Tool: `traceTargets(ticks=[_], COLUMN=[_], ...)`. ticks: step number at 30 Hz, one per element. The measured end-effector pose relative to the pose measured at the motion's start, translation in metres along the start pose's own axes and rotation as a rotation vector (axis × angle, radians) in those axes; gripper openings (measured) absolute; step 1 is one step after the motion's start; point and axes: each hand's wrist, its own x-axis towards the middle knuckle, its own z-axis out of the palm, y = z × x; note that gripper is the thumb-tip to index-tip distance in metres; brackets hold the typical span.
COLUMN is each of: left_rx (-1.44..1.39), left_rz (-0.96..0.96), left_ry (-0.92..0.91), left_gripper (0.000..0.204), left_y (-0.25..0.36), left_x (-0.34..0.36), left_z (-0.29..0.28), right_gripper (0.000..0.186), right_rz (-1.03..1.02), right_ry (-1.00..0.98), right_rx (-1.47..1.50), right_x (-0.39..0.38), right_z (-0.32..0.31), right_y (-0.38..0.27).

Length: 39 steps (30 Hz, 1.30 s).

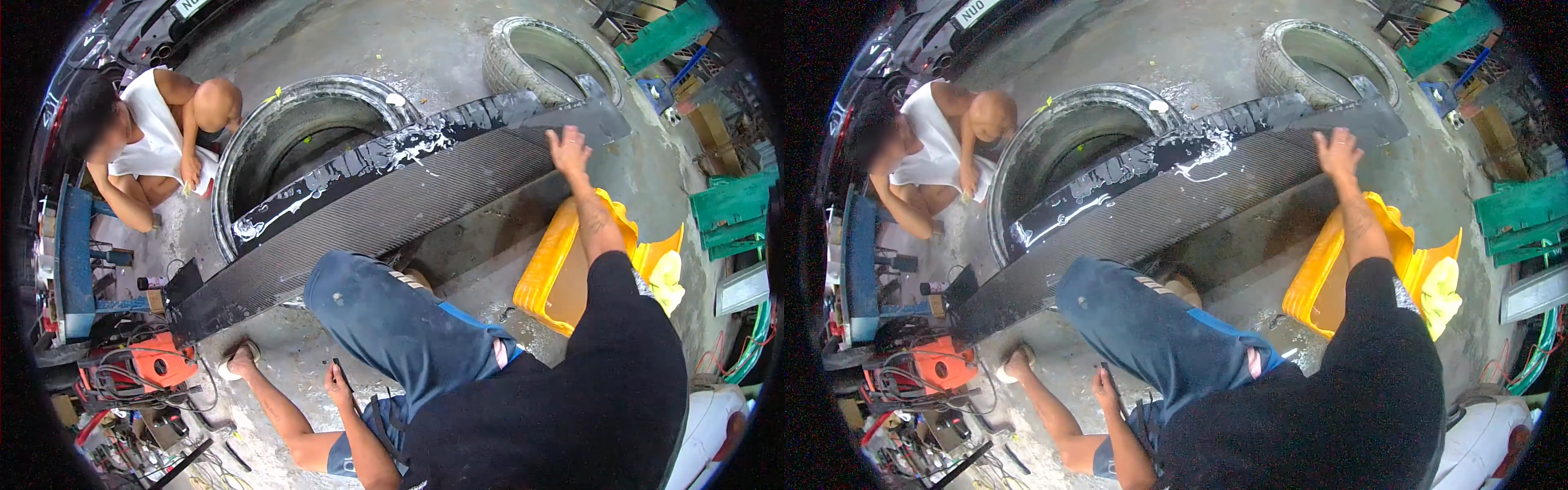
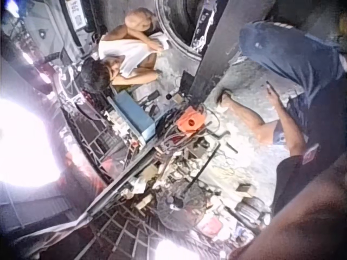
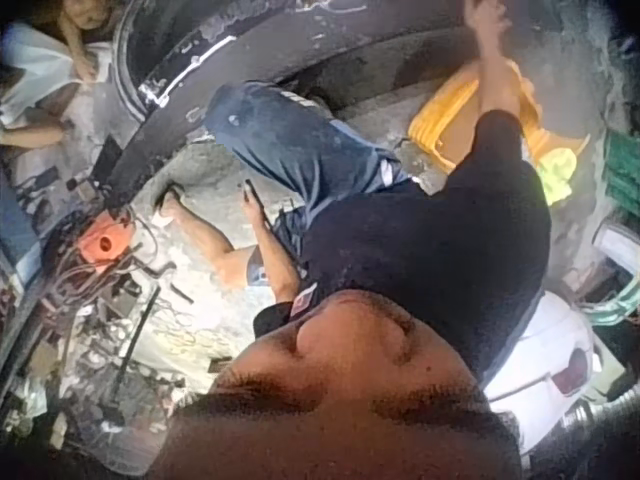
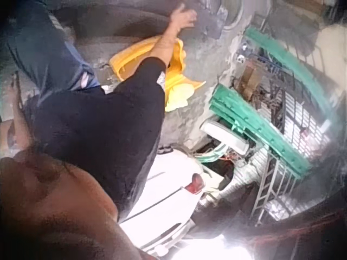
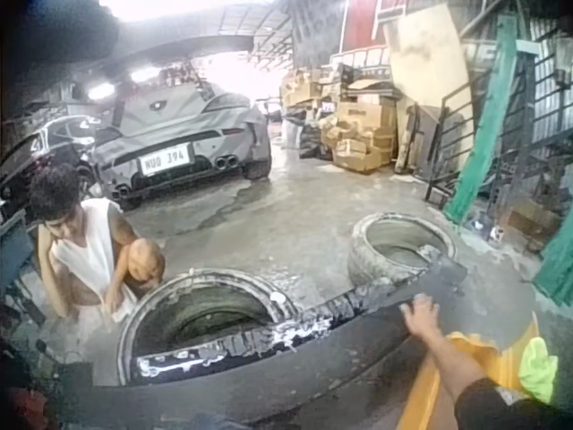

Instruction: The person sands and wipes a carbon fiber car spoiler. They use a sanding block to rub the surface of the spoiler and then wipe the area with a cloth to remove dust and debris.

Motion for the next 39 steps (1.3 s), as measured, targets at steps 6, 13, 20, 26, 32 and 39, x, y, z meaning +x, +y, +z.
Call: traceTargets(ticks=[6,13,20,26,32,39], left_rx=[-0.006,-0.029,0.089,-0.048,-0.134,-0.158], left_rz=[-0.047,-0.061,0.005,-0.024,-0.014,-0.066], left_ry=[-0.005,-0.012,-0.007,0.066,0.064,0.039], left_gripper=[0.048,0.048,0.050,0.052,0.052,0.044], left_y=[-0.021,-0.043,0.018,0.007,-0.022,0.003], left_x=[0.010,0.008,0.002,-0.001,0.010,0.015], left_z=[0.011,0.009,0.006,-0.002,0.007,0.022], right_gripper=[0.099,0.088,0.087,0.085,0.080,0.086], right_rz=[0.073,-0.700,-1.247,-1.090,-0.666,-0.318], right_ry=[0.053,0.112,-0.030,-0.195,-0.032,-0.037], right_rx=[-0.079,0.138,0.178,0.199,0.078,0.017], right_x=[0.010,-0.112,-0.257,-0.241,-0.128,-0.079], right_z=[0.025,0.025,0.055,0.033,0.018,0.025], right_y=[-0.005,-0.184,-0.319,-0.302,-0.196,-0.124])
